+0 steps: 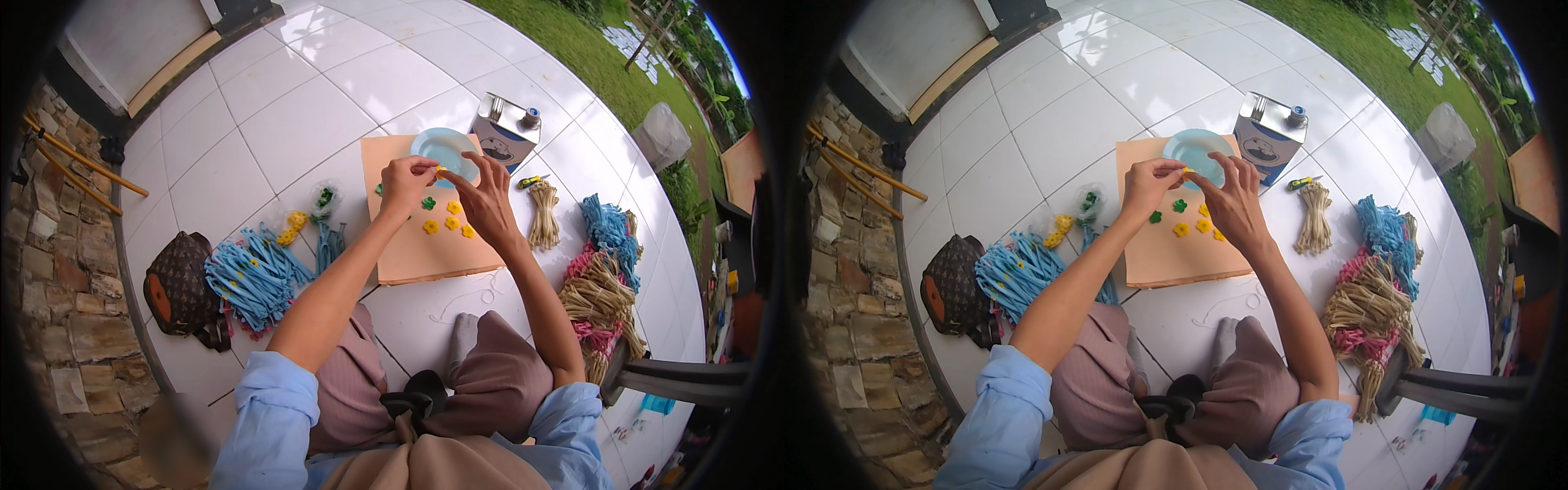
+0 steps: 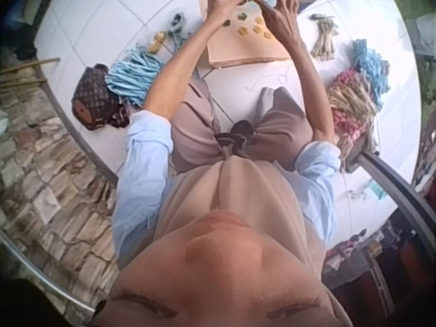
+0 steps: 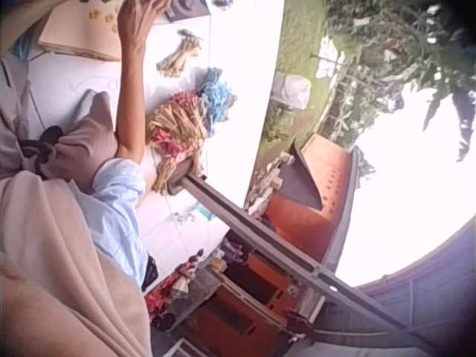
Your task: The person applies adhesive from a small blue bowl to small green and yellow floral shoe components using their fingers, after opening a large metal adhesive canister to refill the bowl.
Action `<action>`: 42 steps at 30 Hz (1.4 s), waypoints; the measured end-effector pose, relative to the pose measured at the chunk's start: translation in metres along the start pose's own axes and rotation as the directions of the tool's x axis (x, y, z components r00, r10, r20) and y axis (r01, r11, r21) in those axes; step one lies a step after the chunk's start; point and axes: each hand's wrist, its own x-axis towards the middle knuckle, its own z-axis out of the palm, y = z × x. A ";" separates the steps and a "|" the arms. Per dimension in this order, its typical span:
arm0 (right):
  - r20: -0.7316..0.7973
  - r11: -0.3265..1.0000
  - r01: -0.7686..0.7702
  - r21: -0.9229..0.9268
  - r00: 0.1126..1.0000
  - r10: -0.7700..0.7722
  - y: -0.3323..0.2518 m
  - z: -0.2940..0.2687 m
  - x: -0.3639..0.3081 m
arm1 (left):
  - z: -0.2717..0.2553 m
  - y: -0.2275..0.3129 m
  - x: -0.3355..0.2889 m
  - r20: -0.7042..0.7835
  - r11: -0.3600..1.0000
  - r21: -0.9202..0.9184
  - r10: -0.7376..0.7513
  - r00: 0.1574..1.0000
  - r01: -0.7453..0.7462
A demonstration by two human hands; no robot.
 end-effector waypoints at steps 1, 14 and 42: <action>0.000 1.000 -0.003 -0.010 1.000 0.003 0.001 -0.001 -0.001 | 0.000 0.001 0.000 0.002 1.000 0.010 -0.007 1.000 0.007; -0.108 0.754 -0.498 0.428 0.800 0.590 0.066 -0.011 -0.029 | 0.071 -0.008 -0.029 0.430 0.804 0.444 0.197 0.881 -0.396; 0.398 0.578 -0.306 0.756 0.917 -0.035 -0.199 0.035 0.081 | -0.219 -0.007 -0.081 -0.373 0.976 -0.119 -0.212 0.903 0.180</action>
